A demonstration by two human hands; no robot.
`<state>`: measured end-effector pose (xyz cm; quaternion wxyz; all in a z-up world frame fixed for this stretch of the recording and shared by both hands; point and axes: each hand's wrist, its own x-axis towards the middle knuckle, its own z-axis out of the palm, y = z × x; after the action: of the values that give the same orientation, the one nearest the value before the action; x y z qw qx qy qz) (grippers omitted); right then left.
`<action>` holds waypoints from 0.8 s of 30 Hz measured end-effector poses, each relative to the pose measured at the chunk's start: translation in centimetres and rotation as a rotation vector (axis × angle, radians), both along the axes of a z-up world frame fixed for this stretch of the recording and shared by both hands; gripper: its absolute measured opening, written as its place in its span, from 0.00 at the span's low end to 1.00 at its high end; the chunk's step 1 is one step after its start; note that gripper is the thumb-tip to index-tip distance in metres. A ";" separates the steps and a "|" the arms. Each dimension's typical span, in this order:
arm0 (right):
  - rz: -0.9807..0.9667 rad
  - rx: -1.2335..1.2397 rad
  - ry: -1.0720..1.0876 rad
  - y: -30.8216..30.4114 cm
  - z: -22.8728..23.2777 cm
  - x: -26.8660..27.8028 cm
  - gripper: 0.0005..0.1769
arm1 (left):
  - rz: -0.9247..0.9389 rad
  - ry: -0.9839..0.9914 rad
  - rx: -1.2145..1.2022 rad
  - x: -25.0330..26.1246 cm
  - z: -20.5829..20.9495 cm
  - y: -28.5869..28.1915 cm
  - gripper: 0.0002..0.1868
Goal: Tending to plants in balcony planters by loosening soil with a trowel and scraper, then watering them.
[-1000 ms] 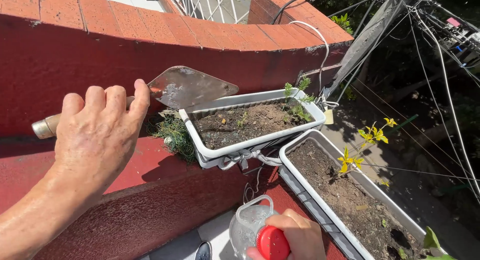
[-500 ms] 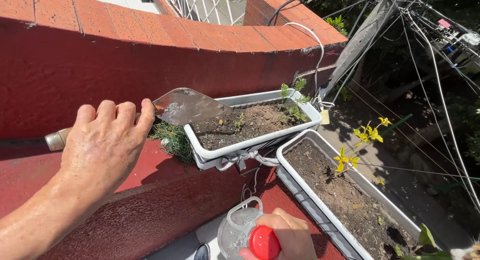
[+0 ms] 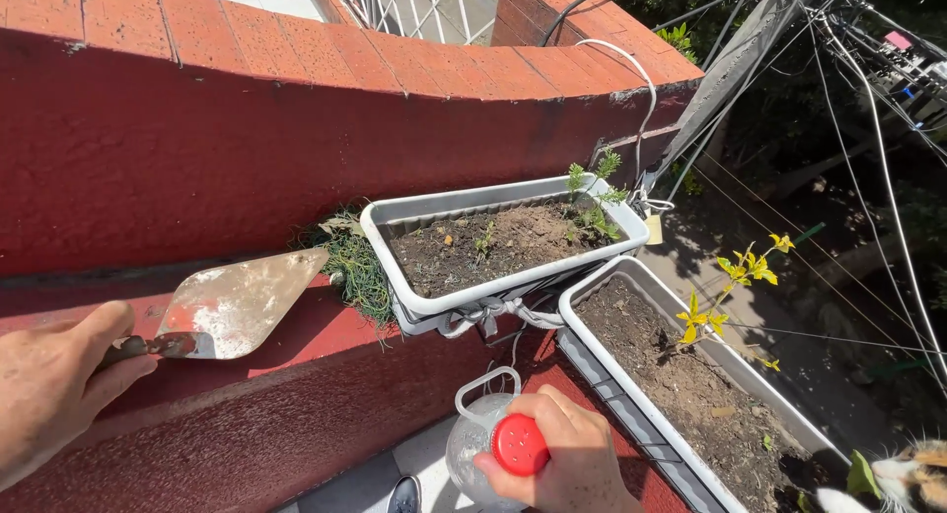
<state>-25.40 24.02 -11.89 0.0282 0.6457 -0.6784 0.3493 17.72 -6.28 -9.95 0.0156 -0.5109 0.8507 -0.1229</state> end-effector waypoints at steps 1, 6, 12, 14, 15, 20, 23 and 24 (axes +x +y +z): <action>-0.006 0.002 -0.002 -0.3 0.4 0.1 0.33 | -0.006 -0.002 0.002 0.3 -0.6 -0.7 0.21; -0.125 0.054 -0.043 -0.9 1.3 0.2 0.31 | -0.003 -0.211 -0.208 1.7 -5.0 -5.1 0.21; -0.100 -0.045 0.037 -1.2 3.2 1.0 0.31 | -0.039 0.571 0.138 -3.5 -1.6 -1.9 0.11; -0.104 -0.054 -0.020 -0.9 4.4 1.5 0.31 | -0.155 0.823 0.253 -10.2 2.5 6.5 0.08; -0.069 -0.061 -0.085 -0.6 4.9 1.9 0.31 | -0.224 1.074 0.376 -11.6 4.7 11.8 0.23; -0.072 -0.159 -0.139 0.4 8.8 2.7 0.28 | -0.555 0.636 0.455 -19.2 -6.6 14.8 0.49; -0.088 -0.165 -0.198 1.9 10.2 2.9 0.21 | -0.464 1.058 0.611 -25.1 -4.8 21.4 0.43; -0.071 -0.125 -0.219 2.4 10.6 2.8 0.13 | -0.319 1.383 0.548 -27.0 -3.8 24.0 0.32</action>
<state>-22.63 26.42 -1.32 0.0062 0.5761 -0.6769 0.4581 -9.24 17.73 -13.70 -0.4128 -0.3204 0.7303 0.4400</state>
